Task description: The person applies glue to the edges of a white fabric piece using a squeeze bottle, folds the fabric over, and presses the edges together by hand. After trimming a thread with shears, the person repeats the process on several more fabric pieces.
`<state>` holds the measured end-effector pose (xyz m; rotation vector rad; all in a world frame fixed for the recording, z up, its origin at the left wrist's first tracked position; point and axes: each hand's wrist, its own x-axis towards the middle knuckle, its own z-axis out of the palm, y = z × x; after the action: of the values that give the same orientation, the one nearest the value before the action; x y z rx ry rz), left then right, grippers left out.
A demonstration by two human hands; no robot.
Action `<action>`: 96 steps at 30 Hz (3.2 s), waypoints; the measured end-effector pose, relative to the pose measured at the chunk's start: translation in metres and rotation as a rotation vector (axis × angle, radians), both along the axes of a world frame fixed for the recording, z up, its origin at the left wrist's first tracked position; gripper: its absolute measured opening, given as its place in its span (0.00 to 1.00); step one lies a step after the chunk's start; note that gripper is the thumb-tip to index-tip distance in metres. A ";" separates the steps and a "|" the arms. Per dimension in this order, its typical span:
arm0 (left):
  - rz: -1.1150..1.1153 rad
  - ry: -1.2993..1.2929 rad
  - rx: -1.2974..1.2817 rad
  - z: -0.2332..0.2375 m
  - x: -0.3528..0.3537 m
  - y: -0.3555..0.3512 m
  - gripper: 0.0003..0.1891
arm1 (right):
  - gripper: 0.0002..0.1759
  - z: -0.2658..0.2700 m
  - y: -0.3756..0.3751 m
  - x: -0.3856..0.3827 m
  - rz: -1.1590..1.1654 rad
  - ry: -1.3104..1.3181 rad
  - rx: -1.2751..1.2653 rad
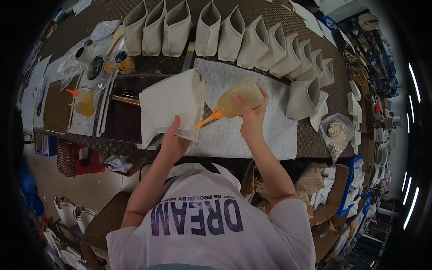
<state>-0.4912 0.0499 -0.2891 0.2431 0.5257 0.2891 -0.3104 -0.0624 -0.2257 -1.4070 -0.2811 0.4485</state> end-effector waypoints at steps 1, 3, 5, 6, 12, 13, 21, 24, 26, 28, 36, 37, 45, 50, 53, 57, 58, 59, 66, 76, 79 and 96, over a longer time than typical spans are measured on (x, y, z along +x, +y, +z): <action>0.002 -0.010 0.020 0.002 0.001 -0.001 0.24 | 0.43 -0.002 -0.003 -0.004 0.004 -0.028 0.002; 0.005 0.011 0.035 0.001 0.003 -0.002 0.24 | 0.43 -0.007 -0.008 -0.012 0.015 -0.081 0.003; -0.010 0.050 0.036 0.000 0.003 -0.002 0.25 | 0.38 -0.009 -0.014 -0.022 0.085 -0.157 -0.052; -0.028 0.079 0.030 -0.001 0.002 -0.001 0.25 | 0.36 -0.010 -0.015 -0.024 0.121 -0.196 -0.076; -0.063 0.001 0.095 -0.002 -0.001 -0.001 0.27 | 0.26 0.021 -0.003 0.019 0.228 0.082 0.057; -0.061 0.029 0.088 -0.002 -0.001 -0.001 0.27 | 0.31 0.023 0.004 0.028 0.202 0.068 -0.008; -0.057 0.093 0.037 0.004 -0.005 -0.002 0.26 | 0.47 0.013 0.026 0.036 0.073 -0.107 -0.148; -0.055 0.085 0.053 0.002 -0.005 -0.003 0.27 | 0.47 0.017 0.022 0.020 0.080 -0.096 -0.167; -0.059 0.083 0.062 0.001 -0.005 -0.004 0.27 | 0.47 0.016 0.016 0.010 0.097 -0.085 -0.169; -0.067 0.087 0.066 0.005 -0.005 -0.004 0.27 | 0.47 0.014 0.010 0.001 0.122 -0.076 -0.171; -0.058 0.029 0.067 -0.005 -0.006 -0.003 0.27 | 0.46 0.009 -0.012 -0.021 0.264 0.185 -0.216; -0.056 0.028 0.068 -0.004 -0.007 -0.003 0.27 | 0.46 0.010 -0.014 -0.017 0.291 0.252 -0.183; -0.003 0.088 -0.005 0.003 -0.012 -0.002 0.25 | 0.28 -0.001 -0.005 -0.003 0.156 0.086 -0.098; 0.014 0.121 -0.026 0.005 -0.017 0.001 0.24 | 0.29 0.009 0.007 0.009 0.116 0.060 -0.024; -0.012 0.127 -0.005 0.004 -0.017 0.002 0.25 | 0.35 0.007 0.006 0.002 0.148 0.011 -0.107; -0.046 0.101 0.017 0.000 -0.018 0.000 0.26 | 0.43 0.004 -0.011 -0.036 0.236 0.030 -0.198; -0.051 0.076 0.010 -0.001 -0.018 -0.001 0.27 | 0.44 0.005 -0.012 -0.040 0.267 0.032 -0.227; -0.038 0.056 0.008 -0.002 -0.018 -0.001 0.27 | 0.44 0.005 -0.011 -0.038 0.249 0.077 -0.202; 0.021 0.124 -0.036 -0.005 -0.035 0.001 0.26 | 0.42 -0.012 0.012 0.015 0.159 0.069 -0.066; 0.001 0.180 -0.048 -0.003 -0.056 0.004 0.27 | 0.49 -0.021 0.060 0.047 -0.106 -0.469 0.088; -0.016 0.137 -0.023 -0.004 -0.053 0.004 0.29 | 0.51 -0.012 0.054 0.030 -0.174 -0.694 0.096; 0.034 -0.017 0.033 0.002 -0.031 0.008 0.26 | 0.49 0.007 0.025 -0.006 -0.012 -0.226 0.116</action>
<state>-0.5218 0.0575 -0.2868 0.2636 0.5087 0.3333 -0.3161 -0.0375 -0.2185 -1.3452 -0.4739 0.2587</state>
